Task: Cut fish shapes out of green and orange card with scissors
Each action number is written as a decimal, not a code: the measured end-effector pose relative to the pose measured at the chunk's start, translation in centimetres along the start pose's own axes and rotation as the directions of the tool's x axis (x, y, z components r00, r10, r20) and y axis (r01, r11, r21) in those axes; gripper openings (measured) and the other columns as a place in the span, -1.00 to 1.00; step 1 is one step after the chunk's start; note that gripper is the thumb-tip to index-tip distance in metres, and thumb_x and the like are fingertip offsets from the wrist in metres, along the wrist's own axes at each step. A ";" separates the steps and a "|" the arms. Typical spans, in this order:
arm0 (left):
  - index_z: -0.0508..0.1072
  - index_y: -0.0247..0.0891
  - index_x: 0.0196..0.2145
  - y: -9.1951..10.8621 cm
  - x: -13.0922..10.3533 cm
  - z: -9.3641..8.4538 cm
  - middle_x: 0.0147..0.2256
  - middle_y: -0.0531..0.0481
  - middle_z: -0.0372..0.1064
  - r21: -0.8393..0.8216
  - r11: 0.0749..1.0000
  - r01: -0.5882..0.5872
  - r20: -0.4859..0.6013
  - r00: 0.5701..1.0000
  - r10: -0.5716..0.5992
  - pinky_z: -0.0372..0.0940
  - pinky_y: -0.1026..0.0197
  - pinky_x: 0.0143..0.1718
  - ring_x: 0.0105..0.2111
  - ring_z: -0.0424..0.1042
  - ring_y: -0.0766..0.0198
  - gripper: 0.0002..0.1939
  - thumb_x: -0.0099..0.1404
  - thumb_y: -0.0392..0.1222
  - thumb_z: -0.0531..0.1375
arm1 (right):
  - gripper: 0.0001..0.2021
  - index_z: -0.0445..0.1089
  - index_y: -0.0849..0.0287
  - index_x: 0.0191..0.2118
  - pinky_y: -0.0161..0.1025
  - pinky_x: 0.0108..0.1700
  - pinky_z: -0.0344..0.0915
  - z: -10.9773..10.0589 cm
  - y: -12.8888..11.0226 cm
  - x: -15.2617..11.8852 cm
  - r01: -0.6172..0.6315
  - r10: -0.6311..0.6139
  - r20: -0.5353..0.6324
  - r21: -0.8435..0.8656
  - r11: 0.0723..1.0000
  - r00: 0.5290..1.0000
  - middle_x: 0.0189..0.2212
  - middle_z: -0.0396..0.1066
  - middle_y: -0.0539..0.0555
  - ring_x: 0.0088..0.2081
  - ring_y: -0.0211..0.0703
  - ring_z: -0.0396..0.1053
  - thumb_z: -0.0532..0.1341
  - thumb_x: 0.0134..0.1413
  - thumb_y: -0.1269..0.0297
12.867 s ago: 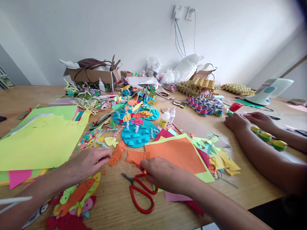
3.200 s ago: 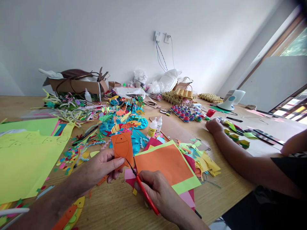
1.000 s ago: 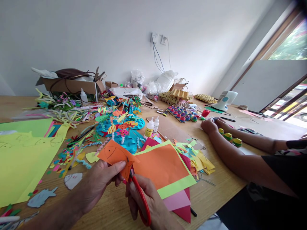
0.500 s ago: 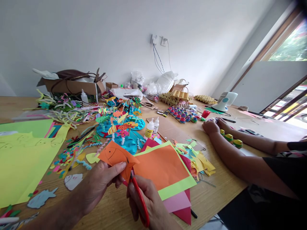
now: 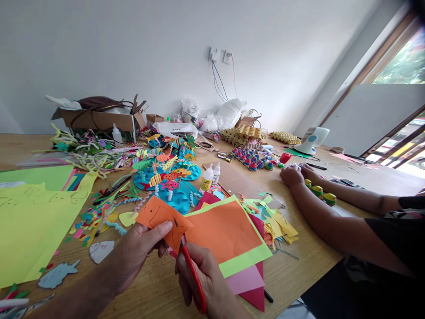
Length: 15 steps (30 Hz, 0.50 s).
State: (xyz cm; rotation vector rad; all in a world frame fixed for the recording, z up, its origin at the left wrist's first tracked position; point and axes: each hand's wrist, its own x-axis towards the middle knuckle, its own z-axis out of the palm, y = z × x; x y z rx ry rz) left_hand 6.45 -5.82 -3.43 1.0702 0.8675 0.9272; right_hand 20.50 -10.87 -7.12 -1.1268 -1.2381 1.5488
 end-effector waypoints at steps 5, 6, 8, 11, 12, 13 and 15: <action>0.41 -0.24 -0.61 0.0 -0.3 0.1 -0.69 0.16 0.30 0.089 0.995 0.044 -0.051 0.998 -0.040 0.17 0.35 -0.61 -0.65 0.21 0.39 -0.78 0.00 -0.06 0.28 | -0.44 0.16 0.18 -0.57 -0.50 -0.73 -0.02 0.1 -0.7 -0.1 0.019 -0.018 0.005 -0.040 0.999 1.000 -0.77 0.02 -0.16 -0.73 -0.44 0.02 0.08 -0.03 -0.31; 0.40 -0.24 -0.62 0.1 -0.3 0.1 -0.70 0.17 0.29 0.100 0.994 0.052 -0.055 0.997 -0.047 0.17 0.35 -0.61 -0.65 0.20 0.39 -0.77 0.00 -0.05 0.28 | -0.44 0.16 0.18 -0.57 -0.50 -0.72 -0.02 0.1 -0.7 -0.1 0.017 -0.017 0.005 -0.041 0.999 1.000 -0.76 0.02 -0.16 -0.73 -0.44 0.03 0.07 -0.02 -0.30; 0.39 -0.24 -0.62 0.1 -0.3 0.1 -0.69 0.16 0.29 0.114 0.991 0.068 -0.054 0.997 -0.062 0.17 0.35 -0.60 -0.64 0.20 0.39 -0.76 -0.01 -0.04 0.27 | -0.44 0.16 0.18 -0.57 -0.50 -0.72 -0.02 0.0 -0.6 -0.1 0.010 -0.010 0.007 -0.033 0.999 1.000 -0.75 0.02 -0.15 -0.73 -0.45 0.02 0.08 -0.03 -0.31; 0.39 -0.25 -0.59 0.2 -0.1 0.1 -0.67 0.16 0.30 0.117 0.990 0.080 -0.050 0.996 -0.075 0.17 0.34 -0.59 -0.63 0.20 0.38 -0.76 -0.01 -0.02 0.27 | -0.44 0.14 0.17 -0.57 -0.51 -0.74 -0.02 0.0 -0.3 0.0 0.006 -0.006 0.005 -0.015 1.000 1.000 -0.73 0.01 -0.16 -0.73 -0.45 0.01 0.09 -0.04 -0.31; 0.40 -0.25 -0.57 0.2 -0.1 0.0 -0.66 0.16 0.30 0.117 0.990 0.079 -0.044 0.996 -0.074 0.17 0.33 -0.59 -0.63 0.20 0.38 -0.76 0.00 -0.02 0.27 | -0.44 0.13 0.17 -0.58 -0.51 -0.75 -0.02 0.0 -0.1 0.0 0.009 -0.009 0.004 -0.010 1.000 1.000 -0.72 0.01 -0.16 -0.73 -0.46 0.01 0.09 -0.04 -0.30; 0.40 -0.25 -0.56 0.1 -0.1 0.0 -0.65 0.16 0.30 0.118 0.990 0.075 -0.037 0.997 -0.071 0.17 0.33 -0.59 -0.63 0.20 0.38 -0.76 0.01 -0.02 0.26 | -0.45 0.13 0.17 -0.58 -0.51 -0.75 -0.02 0.0 0.0 0.1 0.012 -0.012 0.003 -0.003 1.000 1.000 -0.72 0.01 -0.16 -0.73 -0.46 0.01 0.09 -0.03 -0.29; 0.41 -0.25 -0.54 0.1 0.0 0.0 -0.64 0.16 0.31 0.116 0.991 0.064 -0.027 0.998 -0.062 0.18 0.33 -0.59 -0.62 0.19 0.38 -0.76 0.02 -0.01 0.26 | -0.46 0.13 0.17 -0.58 -0.52 -0.75 -0.01 0.0 0.4 0.2 0.011 -0.011 0.006 0.010 1.000 1.000 -0.73 0.01 -0.16 -0.74 -0.46 0.02 0.10 -0.03 -0.27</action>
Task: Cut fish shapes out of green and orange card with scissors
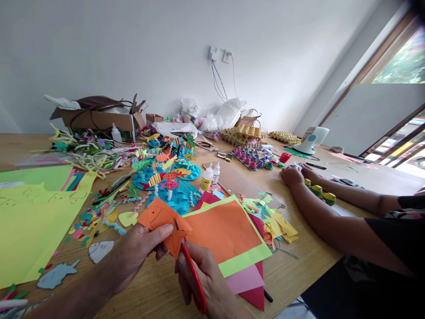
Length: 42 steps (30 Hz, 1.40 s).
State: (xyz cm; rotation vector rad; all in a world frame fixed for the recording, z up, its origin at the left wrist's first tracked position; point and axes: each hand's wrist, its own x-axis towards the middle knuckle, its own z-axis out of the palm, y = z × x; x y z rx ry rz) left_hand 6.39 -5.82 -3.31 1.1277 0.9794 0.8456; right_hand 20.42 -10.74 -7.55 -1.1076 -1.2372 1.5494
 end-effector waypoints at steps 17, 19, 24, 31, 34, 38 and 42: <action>0.36 -0.22 -0.63 0.3 0.0 0.0 -0.67 0.16 0.25 0.013 0.999 -0.030 -0.019 0.999 0.030 0.15 0.33 -0.60 -0.63 0.17 0.37 -0.73 0.01 -0.01 0.27 | -0.54 0.14 0.17 -0.56 -0.51 -0.76 -0.02 -0.3 0.5 -0.2 0.023 -0.023 -0.009 -0.030 0.999 1.000 -0.74 0.01 -0.17 -0.74 -0.45 0.00 0.10 0.09 -0.14; 0.35 -0.22 -0.64 0.0 0.1 -0.2 -0.68 0.15 0.24 0.034 0.999 -0.027 -0.035 0.999 0.029 0.15 0.32 -0.59 -0.63 0.17 0.37 -0.73 0.02 -0.02 0.26 | -0.57 0.15 0.17 -0.56 -0.51 -0.75 -0.01 -0.3 0.1 -0.2 0.001 -0.001 -0.011 -0.039 0.999 1.000 -0.75 0.01 -0.17 -0.74 -0.44 0.01 0.11 0.10 -0.10; 0.37 -0.24 -0.60 -0.5 0.0 -0.5 -0.66 0.13 0.23 0.141 0.990 -0.001 -0.030 1.000 0.005 0.14 0.28 -0.54 -0.60 0.18 0.32 -0.74 0.09 -0.03 0.21 | -0.63 0.18 0.18 -0.54 -0.51 -0.72 0.03 -0.1 -0.4 -0.4 -0.013 0.012 -0.007 -0.061 0.998 1.000 -0.75 0.03 -0.16 -0.73 -0.43 0.04 0.09 0.14 0.02; 0.37 -0.25 -0.58 -0.3 -0.1 -0.4 -0.63 0.13 0.21 0.142 0.990 -0.009 0.035 0.999 0.004 0.11 0.29 -0.53 -0.58 0.15 0.32 -0.73 0.14 -0.03 0.17 | -0.60 0.14 0.16 -0.56 -0.51 -0.72 0.02 -0.4 0.0 -0.4 0.026 -0.026 0.005 -0.053 0.998 1.000 -0.74 0.01 -0.16 -0.72 -0.43 0.02 0.09 0.12 -0.03; 0.38 -0.25 -0.56 -0.5 0.0 -0.6 -0.62 0.12 0.23 0.138 0.990 -0.001 0.045 0.999 -0.006 0.12 0.28 -0.53 -0.57 0.15 0.32 -0.74 0.15 -0.03 0.17 | -0.56 0.11 0.15 -0.58 -0.51 -0.73 0.01 -0.3 -0.1 -0.4 0.033 -0.032 0.006 -0.049 0.998 0.999 -0.75 -0.02 -0.16 -0.73 -0.44 0.00 0.10 0.10 -0.10; 0.36 -0.25 -0.58 -0.7 0.0 -0.8 -0.63 0.13 0.21 0.123 0.992 -0.002 0.056 0.998 -0.005 0.10 0.30 -0.55 -0.58 0.14 0.34 -0.72 0.15 -0.02 0.18 | -0.48 0.08 0.15 -0.59 -0.50 -0.75 -0.02 -0.2 -0.2 -0.5 0.031 -0.031 0.003 -0.047 0.998 1.000 -0.75 -0.04 -0.17 -0.74 -0.44 -0.01 0.08 0.04 -0.23; 0.39 -0.25 -0.55 -0.7 0.0 -1.0 -0.61 0.14 0.22 0.091 0.996 -0.010 0.076 0.997 0.003 0.11 0.32 -0.57 -0.58 0.13 0.35 -0.75 0.14 -0.03 0.20 | -0.44 0.08 0.14 -0.58 -0.49 -0.74 -0.03 -0.3 0.0 -0.6 0.025 -0.024 0.017 -0.051 0.998 1.000 -0.74 -0.03 -0.17 -0.74 -0.44 0.00 0.06 -0.02 -0.32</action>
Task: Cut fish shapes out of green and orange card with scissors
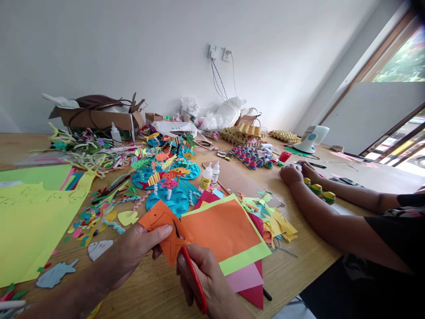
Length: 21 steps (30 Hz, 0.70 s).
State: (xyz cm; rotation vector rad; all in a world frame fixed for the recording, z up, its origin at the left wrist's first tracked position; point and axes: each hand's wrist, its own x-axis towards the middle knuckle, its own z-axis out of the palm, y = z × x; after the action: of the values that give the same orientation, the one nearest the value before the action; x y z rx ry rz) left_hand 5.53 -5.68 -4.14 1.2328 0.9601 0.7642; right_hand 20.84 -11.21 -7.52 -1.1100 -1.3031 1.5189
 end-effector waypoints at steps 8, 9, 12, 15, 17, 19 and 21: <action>0.45 -0.25 -0.45 0.1 0.1 -0.1 -0.51 0.04 0.38 -0.028 0.999 0.039 0.020 0.999 -0.039 0.19 0.30 -0.49 -0.49 0.28 0.28 -0.79 0.17 -0.05 0.19 | -0.46 0.11 0.16 -0.57 -0.45 -0.69 -0.03 -0.5 0.5 -0.1 0.006 -0.005 0.011 -0.059 0.998 1.000 -0.72 0.00 -0.14 -0.70 -0.41 0.02 0.03 0.06 -0.27; 0.45 -0.25 -0.47 0.2 0.1 0.0 -0.51 0.04 0.38 -0.032 0.999 0.036 0.006 0.999 -0.036 0.19 0.30 -0.51 -0.50 0.28 0.28 -0.79 0.15 -0.05 0.20 | -0.46 0.12 0.16 -0.56 -0.46 -0.70 -0.02 -0.4 0.5 -0.1 0.003 -0.003 0.010 -0.049 0.999 1.000 -0.71 0.01 -0.14 -0.70 -0.41 0.03 0.04 0.05 -0.28; 0.45 -0.24 -0.52 0.4 0.2 0.4 -0.57 0.07 0.37 -0.042 0.999 0.001 -0.018 1.000 -0.002 0.16 0.33 -0.57 -0.57 0.23 0.32 -0.79 0.11 -0.05 0.23 | -0.44 0.11 0.16 -0.57 -0.46 -0.70 0.01 -0.3 0.2 0.0 -0.001 0.001 0.011 -0.029 1.000 1.000 -0.71 0.03 -0.14 -0.71 -0.41 0.04 0.05 0.00 -0.31; 0.42 -0.23 -0.59 0.3 0.2 0.7 -0.64 0.12 0.30 -0.046 0.998 -0.041 -0.048 0.998 0.039 0.12 0.34 -0.60 -0.62 0.17 0.36 -0.78 0.10 -0.06 0.23 | -0.43 0.11 0.16 -0.58 -0.47 -0.68 0.01 -0.2 -0.1 -0.1 -0.003 0.004 0.028 -0.037 0.999 1.000 -0.74 0.06 -0.13 -0.70 -0.41 0.06 0.03 0.02 -0.31; 0.40 -0.23 -0.60 0.3 0.2 0.8 -0.65 0.13 0.28 -0.042 0.998 -0.052 -0.078 0.996 0.048 0.12 0.33 -0.59 -0.62 0.17 0.35 -0.77 0.09 -0.06 0.23 | -0.44 0.12 0.17 -0.57 -0.47 -0.66 0.02 -0.1 -0.4 -0.1 -0.013 0.015 0.026 -0.047 0.999 1.000 -0.74 0.09 -0.12 -0.69 -0.40 0.09 0.02 0.03 -0.30; 0.40 -0.23 -0.59 0.3 0.1 0.9 -0.65 0.12 0.29 -0.031 0.998 -0.047 -0.103 0.994 0.043 0.14 0.31 -0.57 -0.61 0.19 0.33 -0.77 0.08 -0.05 0.23 | -0.44 0.13 0.17 -0.56 -0.47 -0.65 0.02 0.0 -0.6 -0.1 -0.023 0.024 0.021 -0.047 0.999 0.999 -0.74 0.08 -0.13 -0.68 -0.40 0.10 0.02 0.03 -0.30; 0.42 -0.23 -0.57 0.3 0.0 1.0 -0.64 0.10 0.31 -0.025 0.999 -0.031 -0.123 0.992 0.027 0.16 0.28 -0.54 -0.60 0.23 0.30 -0.77 0.08 -0.03 0.23 | -0.44 0.14 0.16 -0.55 -0.47 -0.66 0.03 0.1 -0.8 -0.1 -0.026 0.027 0.020 -0.041 0.999 0.999 -0.74 0.07 -0.13 -0.69 -0.40 0.09 0.03 0.01 -0.32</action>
State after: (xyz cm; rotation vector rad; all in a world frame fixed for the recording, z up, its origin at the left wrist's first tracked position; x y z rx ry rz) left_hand 6.44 -6.07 -3.79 1.1892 1.0298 0.8811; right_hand 20.86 -11.26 -6.72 -1.1440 -1.3434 1.5325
